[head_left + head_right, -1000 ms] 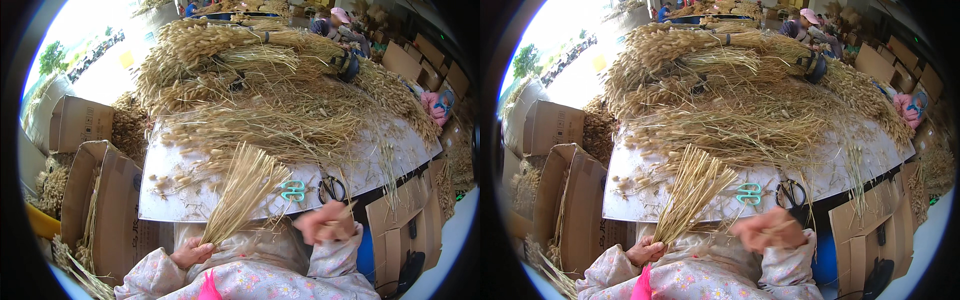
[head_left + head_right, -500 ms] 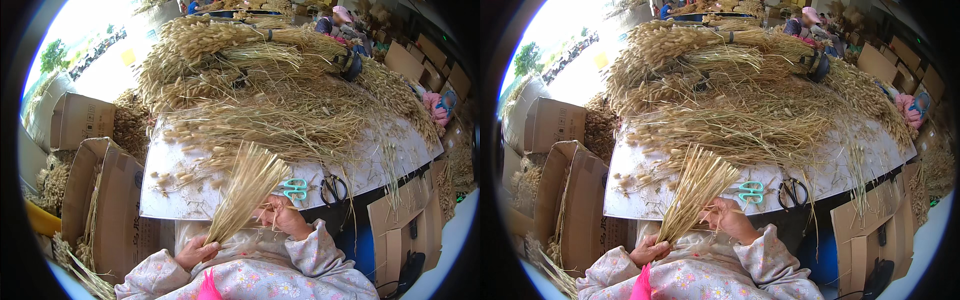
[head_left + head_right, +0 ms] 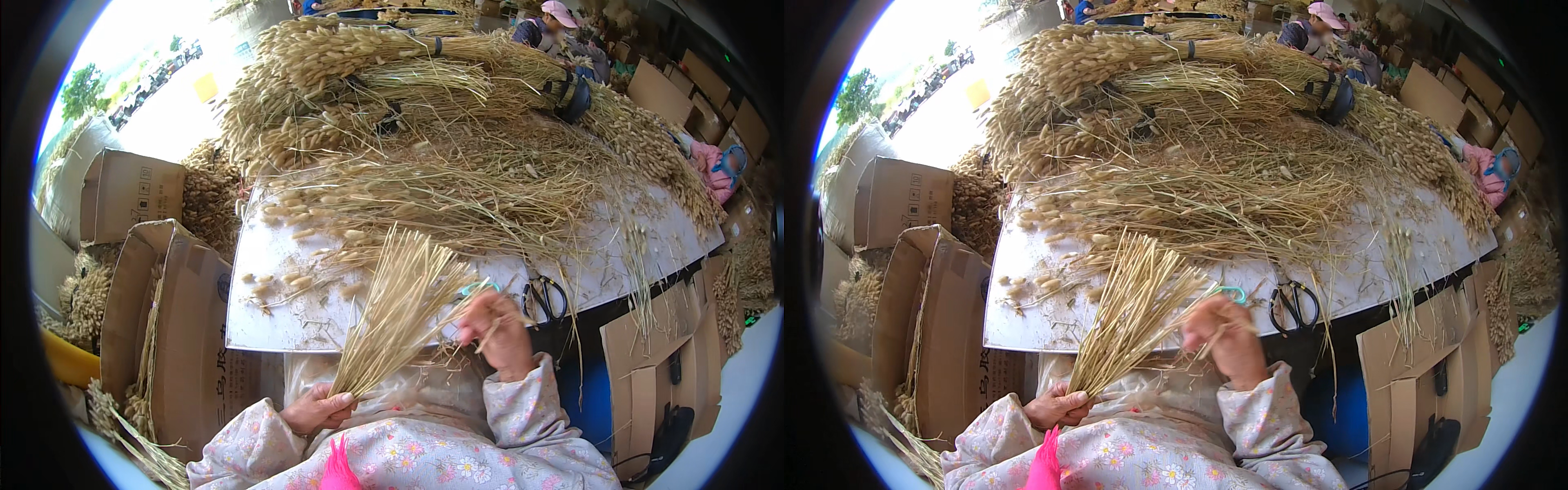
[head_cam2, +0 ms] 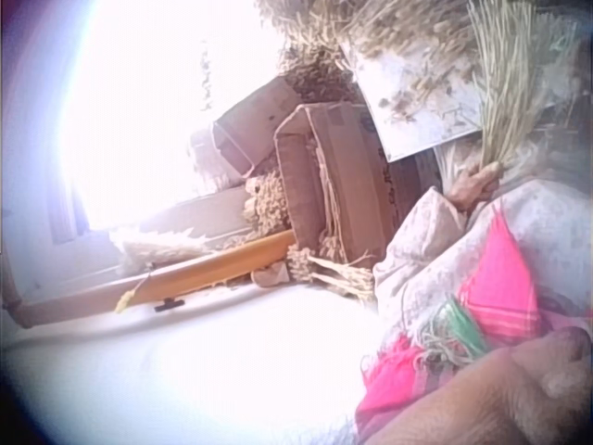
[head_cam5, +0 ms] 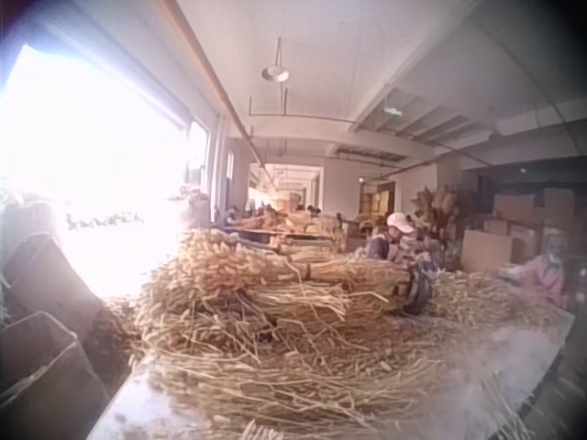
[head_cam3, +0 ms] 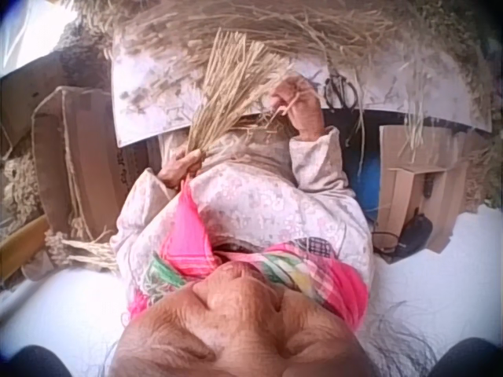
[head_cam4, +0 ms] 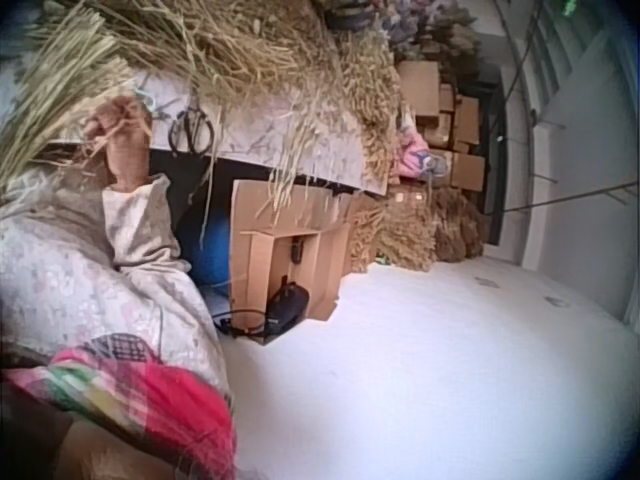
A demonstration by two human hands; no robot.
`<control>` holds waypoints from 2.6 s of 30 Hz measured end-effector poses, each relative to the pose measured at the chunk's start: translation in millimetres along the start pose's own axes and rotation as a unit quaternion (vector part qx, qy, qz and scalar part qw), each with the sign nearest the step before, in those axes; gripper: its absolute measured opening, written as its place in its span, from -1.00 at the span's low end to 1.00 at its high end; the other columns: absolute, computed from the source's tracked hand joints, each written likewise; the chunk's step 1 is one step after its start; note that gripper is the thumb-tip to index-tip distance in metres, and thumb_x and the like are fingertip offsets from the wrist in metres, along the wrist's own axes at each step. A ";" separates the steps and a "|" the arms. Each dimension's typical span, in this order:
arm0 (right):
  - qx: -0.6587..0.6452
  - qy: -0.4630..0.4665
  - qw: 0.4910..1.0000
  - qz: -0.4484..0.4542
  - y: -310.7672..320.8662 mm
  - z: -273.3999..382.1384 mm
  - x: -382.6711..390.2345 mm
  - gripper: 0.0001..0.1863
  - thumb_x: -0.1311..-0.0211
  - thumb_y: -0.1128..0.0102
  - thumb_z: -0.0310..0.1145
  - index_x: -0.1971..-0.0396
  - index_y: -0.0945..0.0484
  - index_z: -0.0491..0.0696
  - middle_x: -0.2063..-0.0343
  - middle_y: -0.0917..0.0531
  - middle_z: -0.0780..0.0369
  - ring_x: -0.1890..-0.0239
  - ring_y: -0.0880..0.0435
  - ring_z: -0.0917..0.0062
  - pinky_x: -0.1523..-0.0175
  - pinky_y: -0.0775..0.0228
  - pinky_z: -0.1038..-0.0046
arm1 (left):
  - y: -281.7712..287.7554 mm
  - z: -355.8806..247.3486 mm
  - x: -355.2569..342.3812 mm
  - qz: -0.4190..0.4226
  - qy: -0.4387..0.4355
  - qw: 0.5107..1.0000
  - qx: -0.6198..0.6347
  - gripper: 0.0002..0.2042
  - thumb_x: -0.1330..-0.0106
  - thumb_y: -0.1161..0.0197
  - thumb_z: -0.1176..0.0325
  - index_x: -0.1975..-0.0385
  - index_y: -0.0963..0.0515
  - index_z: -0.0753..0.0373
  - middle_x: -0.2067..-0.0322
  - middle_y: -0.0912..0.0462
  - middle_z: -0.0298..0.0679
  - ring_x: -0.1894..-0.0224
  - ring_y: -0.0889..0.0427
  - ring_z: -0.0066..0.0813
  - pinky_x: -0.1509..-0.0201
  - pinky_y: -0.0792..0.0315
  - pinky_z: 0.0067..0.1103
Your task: The person trims the stems of dried plant stalks using scissors and then bundles them with rubber bands. The person repeatedly picks up stalks, cuts the ends, and ties them into small bundles on a worktable.
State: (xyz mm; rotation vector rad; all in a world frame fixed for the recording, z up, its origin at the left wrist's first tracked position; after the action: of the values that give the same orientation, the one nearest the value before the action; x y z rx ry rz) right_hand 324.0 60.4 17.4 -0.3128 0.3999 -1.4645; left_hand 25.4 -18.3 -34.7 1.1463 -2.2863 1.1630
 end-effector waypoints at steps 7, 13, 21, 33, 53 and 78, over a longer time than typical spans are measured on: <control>-0.261 0.157 0.946 0.110 39.1 78.0 20.6 -0.77 -0.14 -0.26 -0.44 0.52 -0.34 -0.07 0.64 -0.50 0.26 0.66 -0.48 0.67 0.69 -0.25 0.69 | 6.2 -2.3 -1.0 -0.046 -0.055 0.997 -0.029 -0.79 -0.39 -0.07 0.21 0.36 -0.47 0.22 0.66 -0.21 -0.51 0.65 -0.11 -0.77 0.64 0.02 -0.74; 0.099 -0.117 0.982 0.107 -23.0 11.4 15.9 -0.49 -0.20 -0.25 -0.21 0.02 -0.39 -0.29 0.47 -0.61 0.24 0.50 -0.59 0.68 0.45 -0.42 0.70 | 3.3 -5.8 -6.4 -0.164 -0.122 0.954 -0.221 -0.83 -0.31 -0.21 0.29 0.31 -0.59 0.28 0.57 -0.52 -0.42 0.50 -0.39 -0.76 0.49 -0.28 -0.71; 0.098 -0.110 0.987 0.066 -38.9 -32.0 -2.8 -0.78 -0.17 -0.26 -0.31 0.31 -0.51 -0.14 0.59 -0.52 0.37 0.63 -0.46 0.77 0.57 -0.26 0.71 | -2.9 -8.3 -2.2 -0.148 -0.163 0.930 -0.294 -0.77 -0.33 -0.18 0.26 0.25 -0.57 0.31 0.54 -0.55 -0.38 0.48 -0.42 -0.72 0.42 -0.33 -0.68; -0.052 -0.128 0.990 -0.024 -34.4 -38.4 5.0 -0.88 -0.12 -0.27 -0.34 0.43 -0.58 -0.06 0.59 -0.54 0.40 0.65 -0.39 0.80 0.58 -0.17 0.75 | -4.6 -10.1 -1.7 -0.079 -0.066 0.992 -0.075 -0.80 -0.36 -0.12 0.21 0.37 -0.49 0.22 0.63 -0.26 -0.52 0.63 -0.15 -0.78 0.62 -0.02 -0.75; -0.164 0.201 0.955 0.142 19.9 85.4 22.6 -0.78 -0.22 -0.20 -0.32 0.50 -0.42 -0.11 0.66 -0.49 0.26 0.80 -0.32 0.74 0.71 -0.12 0.69 | 0.5 -12.1 -1.2 -0.105 -0.112 0.984 -0.089 -0.83 -0.32 -0.20 0.24 0.40 -0.51 0.19 0.64 -0.34 -0.53 0.59 -0.22 -0.79 0.56 -0.10 -0.74; -0.001 -0.111 0.994 0.013 -44.9 -27.6 2.3 -0.82 -0.22 -0.19 -0.28 0.45 -0.54 -0.09 0.73 -0.39 0.44 0.72 -0.25 0.82 0.66 -0.02 0.70 | -8.3 -4.0 -2.7 -0.008 -0.036 0.997 -0.066 -0.72 -0.45 0.05 0.17 0.23 -0.46 0.28 0.68 -0.15 -0.51 0.67 -0.06 -0.75 0.63 0.04 -0.70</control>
State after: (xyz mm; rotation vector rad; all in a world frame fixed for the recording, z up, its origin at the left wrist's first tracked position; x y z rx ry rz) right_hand 271.7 55.3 12.3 -0.4649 0.2250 -1.3874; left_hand 33.3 -16.6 -29.4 1.1728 -2.3634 0.9639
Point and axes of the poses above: each hand's wrist, its own x-axis away from the middle knuckle, its own y-axis out of the back of the hand, z = x × y, the point moved 4 cm from there along -x, towards the middle knuckle
